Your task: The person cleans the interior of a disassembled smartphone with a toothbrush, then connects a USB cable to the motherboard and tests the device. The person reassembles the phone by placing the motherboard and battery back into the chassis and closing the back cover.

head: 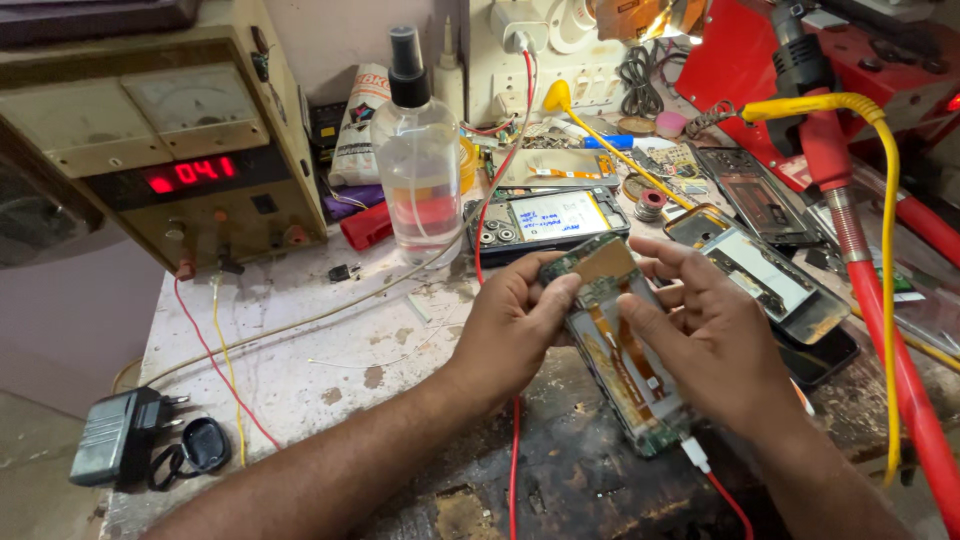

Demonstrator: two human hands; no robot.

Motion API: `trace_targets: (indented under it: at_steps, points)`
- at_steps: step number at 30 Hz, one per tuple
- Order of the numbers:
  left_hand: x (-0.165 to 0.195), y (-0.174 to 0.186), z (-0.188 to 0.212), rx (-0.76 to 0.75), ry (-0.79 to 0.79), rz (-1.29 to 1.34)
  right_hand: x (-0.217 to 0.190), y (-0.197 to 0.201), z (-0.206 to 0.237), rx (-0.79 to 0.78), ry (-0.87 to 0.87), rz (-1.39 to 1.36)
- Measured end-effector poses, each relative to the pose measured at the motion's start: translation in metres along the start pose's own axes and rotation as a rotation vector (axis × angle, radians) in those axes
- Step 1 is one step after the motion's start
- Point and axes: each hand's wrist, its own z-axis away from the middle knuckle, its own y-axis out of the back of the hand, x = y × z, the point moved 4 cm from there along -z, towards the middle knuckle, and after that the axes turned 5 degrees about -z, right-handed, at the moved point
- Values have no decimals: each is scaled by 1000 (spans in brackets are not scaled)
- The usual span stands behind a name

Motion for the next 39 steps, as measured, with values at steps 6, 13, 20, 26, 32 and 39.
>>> trace_targets:
  at_steps: [6,13,20,26,32,39]
  points:
    - [3,-5,4,-27,3,91,10,-4,-5,83,93,-26]
    - [0,-7,4,-133,73,211,10,-4,-1,92,159,-163]
    - [-1,-7,4,-164,28,169,1,-3,1,159,103,49]
    - [-4,-2,4,-160,110,222,-2,-4,2,202,74,115]
    - [-7,-3,3,-158,51,130,4,-1,3,243,124,57]
    - [-2,-5,3,-91,-28,-63,0,1,7,236,166,40]
